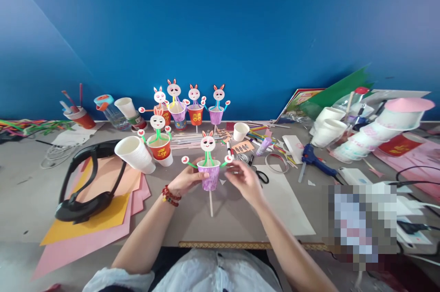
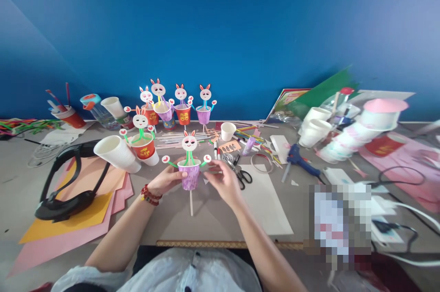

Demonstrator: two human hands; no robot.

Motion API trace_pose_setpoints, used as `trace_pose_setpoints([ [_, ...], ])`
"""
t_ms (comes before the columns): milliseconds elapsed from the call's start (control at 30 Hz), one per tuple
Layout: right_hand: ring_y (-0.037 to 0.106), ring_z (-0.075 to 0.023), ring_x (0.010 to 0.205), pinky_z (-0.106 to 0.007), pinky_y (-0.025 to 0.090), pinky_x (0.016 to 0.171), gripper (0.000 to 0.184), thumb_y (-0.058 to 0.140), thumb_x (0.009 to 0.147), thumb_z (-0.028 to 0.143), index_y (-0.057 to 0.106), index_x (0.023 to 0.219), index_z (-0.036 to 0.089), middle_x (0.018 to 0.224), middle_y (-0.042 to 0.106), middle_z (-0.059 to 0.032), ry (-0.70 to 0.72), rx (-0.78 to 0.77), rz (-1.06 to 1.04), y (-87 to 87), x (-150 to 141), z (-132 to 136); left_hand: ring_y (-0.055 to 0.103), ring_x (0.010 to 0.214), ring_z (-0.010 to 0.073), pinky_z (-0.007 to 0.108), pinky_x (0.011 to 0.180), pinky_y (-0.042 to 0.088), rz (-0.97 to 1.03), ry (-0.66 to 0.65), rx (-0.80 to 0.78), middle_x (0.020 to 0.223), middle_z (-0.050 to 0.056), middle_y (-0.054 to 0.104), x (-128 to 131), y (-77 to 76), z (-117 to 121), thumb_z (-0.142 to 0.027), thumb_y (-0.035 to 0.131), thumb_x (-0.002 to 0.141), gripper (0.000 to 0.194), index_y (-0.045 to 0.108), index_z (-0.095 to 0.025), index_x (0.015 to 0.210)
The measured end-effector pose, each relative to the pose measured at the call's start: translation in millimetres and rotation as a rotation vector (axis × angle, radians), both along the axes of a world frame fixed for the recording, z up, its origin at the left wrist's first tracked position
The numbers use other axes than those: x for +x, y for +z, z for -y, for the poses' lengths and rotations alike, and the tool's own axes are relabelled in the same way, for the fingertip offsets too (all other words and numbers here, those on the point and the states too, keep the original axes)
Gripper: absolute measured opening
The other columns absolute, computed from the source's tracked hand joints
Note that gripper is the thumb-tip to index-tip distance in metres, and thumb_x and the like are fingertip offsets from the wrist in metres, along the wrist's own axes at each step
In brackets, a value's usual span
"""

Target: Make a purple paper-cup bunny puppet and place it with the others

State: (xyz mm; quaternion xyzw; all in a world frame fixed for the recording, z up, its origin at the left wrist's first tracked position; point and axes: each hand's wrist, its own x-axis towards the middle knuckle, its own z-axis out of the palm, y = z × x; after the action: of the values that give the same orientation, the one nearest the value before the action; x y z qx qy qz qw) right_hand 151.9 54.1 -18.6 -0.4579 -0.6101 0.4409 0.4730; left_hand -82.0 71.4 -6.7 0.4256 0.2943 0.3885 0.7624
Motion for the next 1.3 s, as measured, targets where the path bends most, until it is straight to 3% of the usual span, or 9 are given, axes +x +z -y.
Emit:
trace_pose_setpoints([
  [67,0.070,-0.0239,0.083,-0.037,0.057,0.074,0.023,0.062,0.090,0.041,0.067,0.101,0.022,0.100,0.073,-0.0087,-0.143,0.075,0.186,0.2,24.0,-8.3,0.066,0.105,0.0273,0.031,0.079,0.051,0.015,0.057,-0.013,0.122,0.013,0.068,-4.2,0.5,-1.7,-0.029,0.082,0.075,0.069,0.054,-0.022,0.138],
  [133,0.069,-0.0233,0.078,-0.037,0.055,0.074,0.019,0.057,0.092,0.037,0.069,0.095,0.022,0.094,0.073,-0.0081,-0.203,0.162,0.351,0.1,44.5,-15.5,0.067,0.101,0.0264,0.032,0.079,0.052,0.034,0.078,-0.007,0.119,0.012,0.069,-7.5,0.6,-3.0,-0.031,0.081,0.075,0.068,0.055,-0.022,0.137],
  [400,0.067,-0.0254,0.087,-0.034,0.050,0.075,0.019,0.052,0.091,0.024,0.071,0.091,0.022,0.092,0.074,-0.0083,-0.186,0.333,0.813,9.4,64.0,-28.4,0.066,0.101,0.0278,0.032,0.078,0.050,-0.048,-0.019,0.018,0.115,0.012,0.070,-3.3,1.3,0.9,-0.033,0.085,0.070,0.075,0.054,-0.021,0.136],
  [533,0.067,-0.0242,0.081,-0.033,0.048,0.073,0.017,0.053,0.089,0.021,0.070,0.091,0.021,0.091,0.074,-0.0080,-0.307,0.372,0.870,15.2,74.3,-34.1,0.065,0.102,0.0265,0.031,0.079,0.048,-0.084,-0.021,0.058,0.115,0.012,0.070,0.7,-0.1,1.0,-0.035,0.086,0.069,0.073,0.055,-0.020,0.134],
  [767,0.067,-0.0228,0.079,-0.030,0.045,0.067,0.015,0.052,0.089,0.019,0.066,0.091,0.021,0.092,0.073,-0.0077,-0.199,0.267,0.917,3.1,61.8,-48.2,0.063,0.102,0.0250,0.034,0.086,0.046,-0.157,-0.051,0.113,0.109,0.010,0.071,2.4,-6.6,-0.1,-0.032,0.085,0.071,0.067,0.057,-0.019,0.131],
  [1300,0.066,-0.0212,0.076,-0.028,0.044,0.062,0.008,0.053,0.088,0.025,0.061,0.088,0.022,0.090,0.070,-0.0057,-0.261,0.227,0.847,-22.8,57.5,-59.2,0.065,0.095,0.0226,0.033,0.083,0.048,-0.193,-0.035,0.045,0.101,0.008,0.071,6.5,-4.7,1.9,-0.032,0.087,0.067,0.063,0.060,-0.018,0.121],
])
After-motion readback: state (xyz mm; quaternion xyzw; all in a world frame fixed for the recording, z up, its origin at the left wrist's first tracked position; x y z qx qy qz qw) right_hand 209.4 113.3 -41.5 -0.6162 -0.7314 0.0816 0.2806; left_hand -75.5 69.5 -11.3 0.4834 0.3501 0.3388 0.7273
